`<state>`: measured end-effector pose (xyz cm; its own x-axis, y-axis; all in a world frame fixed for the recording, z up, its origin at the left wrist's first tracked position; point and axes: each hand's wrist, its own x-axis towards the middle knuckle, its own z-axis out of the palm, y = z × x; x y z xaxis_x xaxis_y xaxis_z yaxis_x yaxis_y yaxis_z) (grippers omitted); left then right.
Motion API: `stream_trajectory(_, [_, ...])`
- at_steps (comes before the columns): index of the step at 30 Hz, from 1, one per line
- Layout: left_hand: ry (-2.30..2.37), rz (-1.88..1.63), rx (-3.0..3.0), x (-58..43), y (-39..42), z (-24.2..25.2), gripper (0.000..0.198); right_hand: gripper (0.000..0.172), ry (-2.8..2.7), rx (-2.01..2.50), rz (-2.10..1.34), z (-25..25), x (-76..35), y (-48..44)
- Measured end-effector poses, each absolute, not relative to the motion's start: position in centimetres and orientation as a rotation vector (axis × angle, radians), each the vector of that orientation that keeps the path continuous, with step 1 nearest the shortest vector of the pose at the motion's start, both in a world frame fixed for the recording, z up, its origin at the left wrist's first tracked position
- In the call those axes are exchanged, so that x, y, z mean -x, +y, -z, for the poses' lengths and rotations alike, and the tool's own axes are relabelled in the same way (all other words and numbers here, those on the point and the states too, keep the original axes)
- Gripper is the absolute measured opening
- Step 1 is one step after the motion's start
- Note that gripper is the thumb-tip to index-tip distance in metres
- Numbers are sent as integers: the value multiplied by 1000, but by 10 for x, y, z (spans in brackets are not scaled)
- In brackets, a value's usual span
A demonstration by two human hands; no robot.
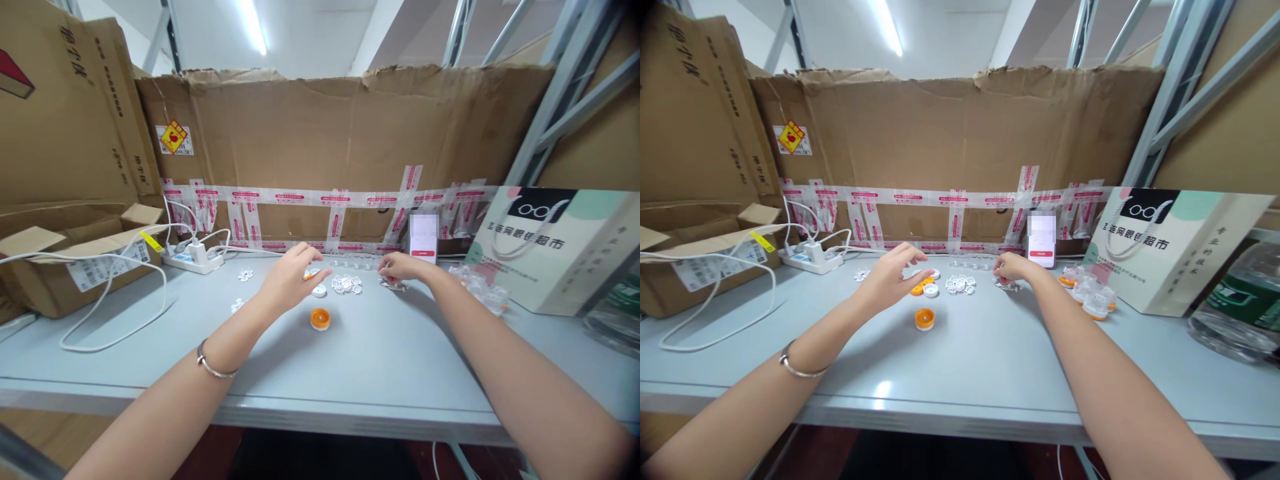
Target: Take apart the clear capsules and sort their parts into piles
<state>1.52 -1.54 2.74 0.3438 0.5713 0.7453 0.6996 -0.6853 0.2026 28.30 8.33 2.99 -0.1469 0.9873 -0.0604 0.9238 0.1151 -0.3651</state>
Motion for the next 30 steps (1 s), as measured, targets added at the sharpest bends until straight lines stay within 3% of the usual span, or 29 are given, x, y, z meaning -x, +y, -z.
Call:
stream_trajectory(10, [-1267, 1047, 2588, -13, -16, -30, 13, 17, -2189, 1773, -264, -41, -272, 79])
stream_trajectory(16, [-1369, 608, 2906, -8, -24, -31, 17, 36, -2371, 1343, -654, -45, -233, 47])
stream_trajectory(22, [-1559, 121, 3045, -1, -21, -28, 60, 49, -2667, 1180, -873, -39, -201, 18])
stream_trajectory(30, [-1414, 90, 3199, -5, -7, -13, 35, 50, -2764, 1031, -785, -19, -178, 5])
